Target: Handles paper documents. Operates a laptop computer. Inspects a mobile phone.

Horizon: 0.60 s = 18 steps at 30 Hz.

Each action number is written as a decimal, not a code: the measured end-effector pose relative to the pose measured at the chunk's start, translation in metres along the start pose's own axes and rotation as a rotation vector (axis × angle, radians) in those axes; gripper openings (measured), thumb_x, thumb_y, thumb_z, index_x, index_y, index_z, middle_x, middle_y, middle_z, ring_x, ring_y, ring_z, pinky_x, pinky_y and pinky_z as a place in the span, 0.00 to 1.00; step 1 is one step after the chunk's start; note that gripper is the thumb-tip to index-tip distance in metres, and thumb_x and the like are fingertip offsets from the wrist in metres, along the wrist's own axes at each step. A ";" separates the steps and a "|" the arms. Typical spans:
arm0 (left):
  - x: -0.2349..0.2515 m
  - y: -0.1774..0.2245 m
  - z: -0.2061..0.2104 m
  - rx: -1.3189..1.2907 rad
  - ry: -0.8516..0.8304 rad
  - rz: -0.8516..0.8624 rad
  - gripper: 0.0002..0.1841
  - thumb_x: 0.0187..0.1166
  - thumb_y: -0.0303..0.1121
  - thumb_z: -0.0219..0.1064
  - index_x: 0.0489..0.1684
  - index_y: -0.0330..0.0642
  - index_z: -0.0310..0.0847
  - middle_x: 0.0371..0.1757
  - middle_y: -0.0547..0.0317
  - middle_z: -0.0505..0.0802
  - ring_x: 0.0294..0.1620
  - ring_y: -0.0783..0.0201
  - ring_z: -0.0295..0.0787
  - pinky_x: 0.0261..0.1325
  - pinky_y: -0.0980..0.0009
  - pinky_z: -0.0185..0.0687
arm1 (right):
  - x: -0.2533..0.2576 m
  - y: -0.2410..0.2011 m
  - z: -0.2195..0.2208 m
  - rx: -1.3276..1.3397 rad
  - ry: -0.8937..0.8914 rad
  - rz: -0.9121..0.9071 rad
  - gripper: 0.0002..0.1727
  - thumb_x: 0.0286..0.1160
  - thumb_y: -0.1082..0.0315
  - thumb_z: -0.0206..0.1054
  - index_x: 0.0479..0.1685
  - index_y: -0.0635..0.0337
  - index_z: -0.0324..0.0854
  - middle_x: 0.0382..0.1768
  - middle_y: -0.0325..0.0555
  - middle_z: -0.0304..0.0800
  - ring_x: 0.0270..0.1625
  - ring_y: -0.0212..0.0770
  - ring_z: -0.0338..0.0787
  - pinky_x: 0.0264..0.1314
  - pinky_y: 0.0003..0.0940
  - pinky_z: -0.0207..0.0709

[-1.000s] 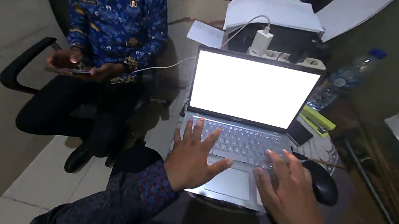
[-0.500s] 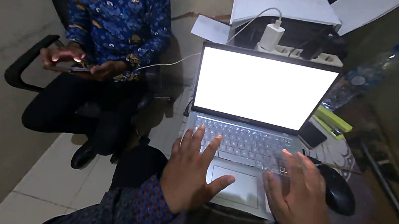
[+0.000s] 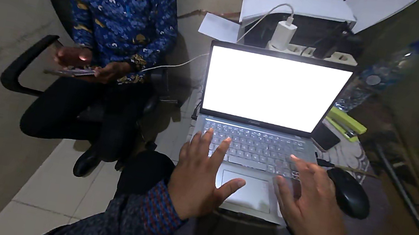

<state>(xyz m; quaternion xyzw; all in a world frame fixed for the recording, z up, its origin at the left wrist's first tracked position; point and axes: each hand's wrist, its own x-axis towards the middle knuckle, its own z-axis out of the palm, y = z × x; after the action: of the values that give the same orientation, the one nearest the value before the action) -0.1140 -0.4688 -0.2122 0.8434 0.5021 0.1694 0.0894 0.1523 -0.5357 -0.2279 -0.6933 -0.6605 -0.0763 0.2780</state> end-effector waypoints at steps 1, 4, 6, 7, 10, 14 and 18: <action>0.000 0.000 0.000 -0.007 0.002 0.001 0.51 0.68 0.85 0.43 0.91 0.65 0.62 0.90 0.40 0.67 0.89 0.37 0.61 0.80 0.34 0.64 | 0.000 0.000 0.000 0.009 -0.006 0.003 0.39 0.79 0.34 0.51 0.74 0.56 0.81 0.65 0.63 0.84 0.66 0.63 0.84 0.64 0.61 0.80; -0.001 0.000 0.000 -0.014 0.023 0.001 0.51 0.68 0.85 0.43 0.91 0.65 0.62 0.89 0.40 0.67 0.88 0.37 0.62 0.79 0.34 0.65 | -0.001 0.000 0.000 0.020 0.002 0.001 0.38 0.80 0.35 0.52 0.70 0.57 0.83 0.63 0.64 0.84 0.64 0.63 0.85 0.62 0.61 0.80; -0.001 -0.001 -0.001 -0.020 0.025 -0.001 0.51 0.68 0.84 0.43 0.91 0.65 0.63 0.89 0.40 0.67 0.88 0.37 0.62 0.80 0.35 0.65 | -0.001 -0.001 0.000 0.012 0.011 -0.001 0.36 0.80 0.36 0.53 0.68 0.58 0.85 0.60 0.64 0.85 0.60 0.64 0.85 0.59 0.60 0.80; -0.001 -0.001 -0.001 -0.022 0.030 0.001 0.51 0.68 0.84 0.43 0.90 0.65 0.63 0.89 0.40 0.68 0.88 0.37 0.62 0.80 0.35 0.65 | -0.001 -0.001 0.000 0.008 0.017 0.000 0.36 0.80 0.37 0.53 0.66 0.58 0.86 0.58 0.63 0.86 0.59 0.64 0.85 0.58 0.60 0.80; -0.001 -0.001 0.000 -0.021 0.026 0.003 0.51 0.68 0.85 0.42 0.90 0.64 0.63 0.89 0.40 0.68 0.88 0.37 0.62 0.80 0.35 0.64 | -0.001 -0.002 -0.001 0.008 0.036 -0.001 0.34 0.80 0.38 0.53 0.62 0.58 0.88 0.54 0.61 0.88 0.56 0.63 0.86 0.57 0.58 0.80; -0.001 -0.003 -0.001 -0.026 0.037 0.013 0.51 0.68 0.84 0.43 0.90 0.64 0.64 0.86 0.41 0.71 0.86 0.39 0.65 0.79 0.37 0.66 | -0.001 -0.002 -0.001 0.011 0.030 -0.004 0.34 0.81 0.38 0.53 0.60 0.58 0.89 0.53 0.61 0.88 0.57 0.63 0.86 0.59 0.60 0.79; -0.002 -0.002 -0.001 -0.011 0.080 0.025 0.49 0.69 0.83 0.45 0.88 0.62 0.69 0.76 0.44 0.81 0.74 0.43 0.76 0.75 0.40 0.71 | -0.001 -0.002 -0.003 0.015 0.026 0.011 0.33 0.80 0.38 0.54 0.59 0.57 0.90 0.53 0.59 0.89 0.56 0.61 0.86 0.57 0.58 0.80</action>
<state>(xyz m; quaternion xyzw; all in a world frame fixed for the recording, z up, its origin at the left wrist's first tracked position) -0.1168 -0.4691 -0.2128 0.8416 0.4937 0.2067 0.0719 0.1512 -0.5382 -0.2257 -0.6938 -0.6535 -0.0786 0.2923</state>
